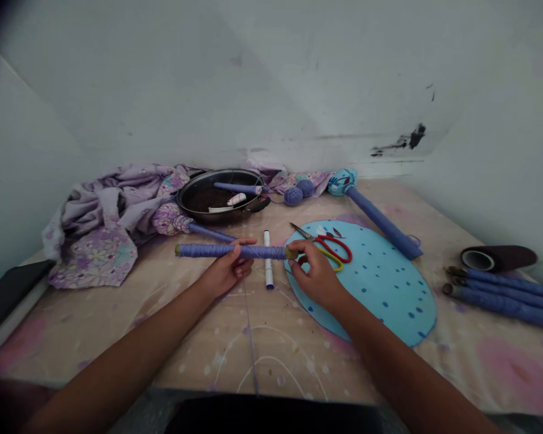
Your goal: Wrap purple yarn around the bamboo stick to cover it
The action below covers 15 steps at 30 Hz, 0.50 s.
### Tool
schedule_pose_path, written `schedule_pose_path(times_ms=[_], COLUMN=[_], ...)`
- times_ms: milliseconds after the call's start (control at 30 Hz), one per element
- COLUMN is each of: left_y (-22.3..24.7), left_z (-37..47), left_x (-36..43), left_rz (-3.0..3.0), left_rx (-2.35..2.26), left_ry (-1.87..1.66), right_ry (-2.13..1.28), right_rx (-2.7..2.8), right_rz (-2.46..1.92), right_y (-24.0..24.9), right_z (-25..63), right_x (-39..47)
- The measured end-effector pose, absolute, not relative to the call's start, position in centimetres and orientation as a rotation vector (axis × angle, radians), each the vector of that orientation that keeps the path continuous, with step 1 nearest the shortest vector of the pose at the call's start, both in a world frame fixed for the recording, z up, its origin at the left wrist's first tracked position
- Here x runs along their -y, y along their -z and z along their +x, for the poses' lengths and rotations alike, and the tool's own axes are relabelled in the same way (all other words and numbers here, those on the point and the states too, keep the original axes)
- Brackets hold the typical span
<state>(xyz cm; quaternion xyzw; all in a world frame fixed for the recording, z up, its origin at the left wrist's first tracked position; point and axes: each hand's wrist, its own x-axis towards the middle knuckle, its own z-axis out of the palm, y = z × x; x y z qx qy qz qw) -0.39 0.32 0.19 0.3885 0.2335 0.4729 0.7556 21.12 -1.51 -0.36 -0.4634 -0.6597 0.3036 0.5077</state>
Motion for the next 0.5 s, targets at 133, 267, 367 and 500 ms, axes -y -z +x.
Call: schedule_pose_path(times_ms=[133,267,367,500], left_y=[-0.3,-0.1,-0.1,-0.2], left_z=[-0.3,-0.2,-0.2,-0.2], left_x=[-0.2,-0.2,-0.3,-0.3], left_rz=[0.868,0.9,0.895,0.858], left_rx=[-0.52,-0.519,-0.527,-0.531], left_ry=[-1.033,-1.018,-1.02,-1.006], right_ry=[-1.076,-1.382,-1.294,-1.075], right_rx=[1.455,1.366,1.411,1.467], right_rz=[-1.148,-1.242,-1.186,-1.103], right_y=[-0.4,-0.7,-0.3,0.3], right_z=[20.9,20.9,20.8,20.8], right_x=[1.8,1.7,1.5,1.4])
